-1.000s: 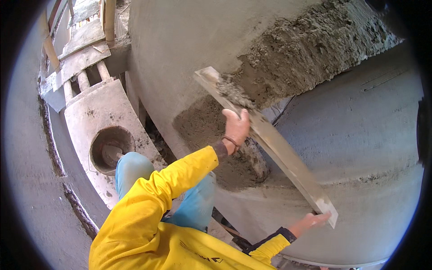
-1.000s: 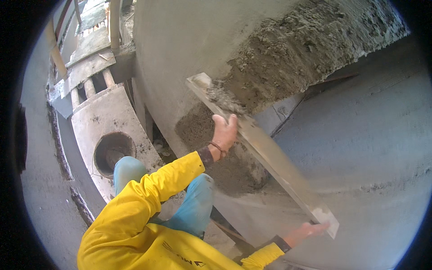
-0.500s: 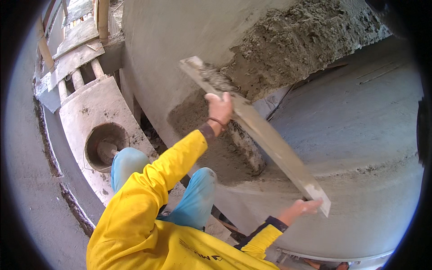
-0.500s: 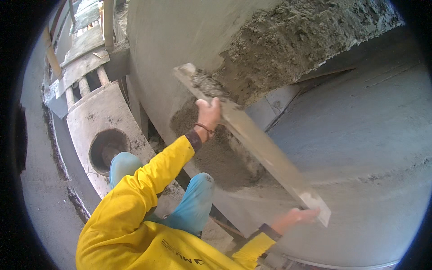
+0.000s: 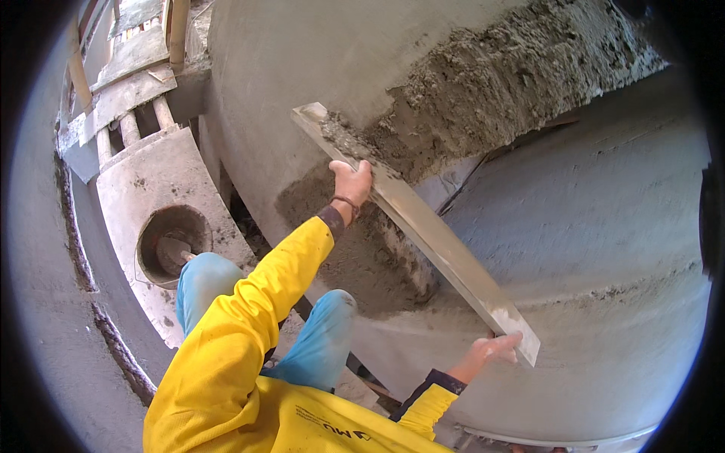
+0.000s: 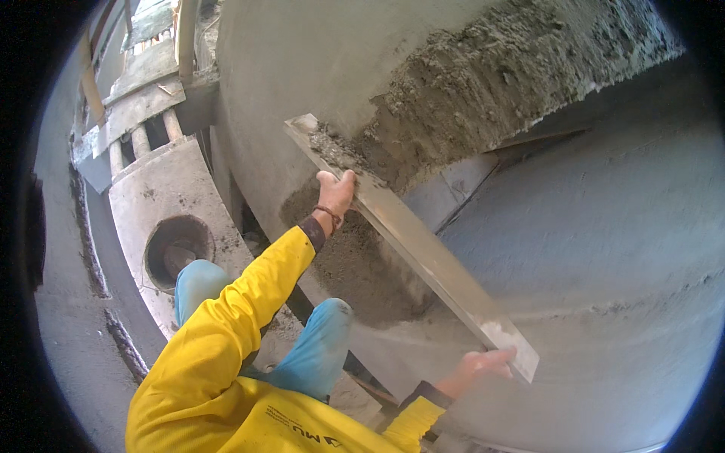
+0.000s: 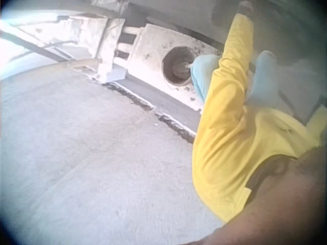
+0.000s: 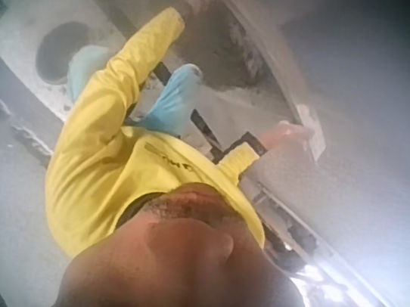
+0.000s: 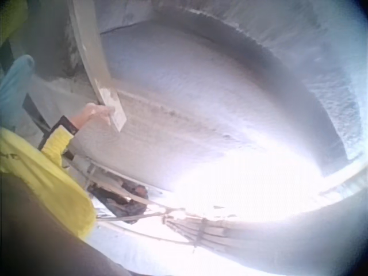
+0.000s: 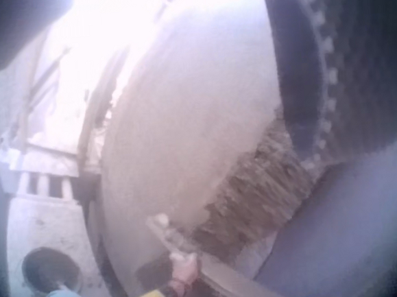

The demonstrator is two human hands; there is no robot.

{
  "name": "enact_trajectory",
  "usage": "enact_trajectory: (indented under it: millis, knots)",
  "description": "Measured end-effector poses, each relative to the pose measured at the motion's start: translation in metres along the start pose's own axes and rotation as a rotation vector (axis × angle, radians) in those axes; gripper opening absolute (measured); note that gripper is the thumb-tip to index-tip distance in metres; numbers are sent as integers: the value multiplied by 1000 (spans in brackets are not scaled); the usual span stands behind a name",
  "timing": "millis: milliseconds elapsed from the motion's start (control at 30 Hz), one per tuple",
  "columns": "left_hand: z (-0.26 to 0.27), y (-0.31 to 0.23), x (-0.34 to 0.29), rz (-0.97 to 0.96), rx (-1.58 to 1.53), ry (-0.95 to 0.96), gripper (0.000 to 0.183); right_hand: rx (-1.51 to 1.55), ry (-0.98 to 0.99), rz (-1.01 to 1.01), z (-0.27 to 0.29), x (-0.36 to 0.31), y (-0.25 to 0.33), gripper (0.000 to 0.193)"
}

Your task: The person scoops wet cement from a bucket with a trowel and applies it to a vertical wall. They then use a long straightedge to level and smooth the applied cement along the wall surface.

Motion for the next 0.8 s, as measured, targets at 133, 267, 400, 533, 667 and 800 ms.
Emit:
enact_trajectory:
  millis: [133, 267, 400, 533, 667, 800]
  knots:
    - [-9, -20, -11, 56, -78, 77, 74, 255, -377, 26, 4, -11, 30, 59]
    - [-35, -78, -55, -23, -234, 216, 96, 521, -429, -42, 23, 84, 15, 65]
    - [-46, -92, -92, 37, -225, 286, 103, 508, -433, -360, 43, 160, -26, 82]
    - [-41, -82, -91, 40, -193, 235, 92, 509, -352, -160, 52, 129, 24, 68]
    - [-24, -65, -67, 113, -364, 215, 54, -164, -269, 427, 48, 82, 34, 46]
    - [-21, -57, -51, 192, -292, 219, 61, 402, -236, 5, 14, 56, -29, 78]
Point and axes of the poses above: each hand's wrist, its own x-axis towards the middle knuckle, its own z-axis out of the back of the hand, y = z × x, the point moved 6 cm from there along x, towards the middle knuckle, and after that the axes turned 11 degrees about -y, right-handed, at the moved point
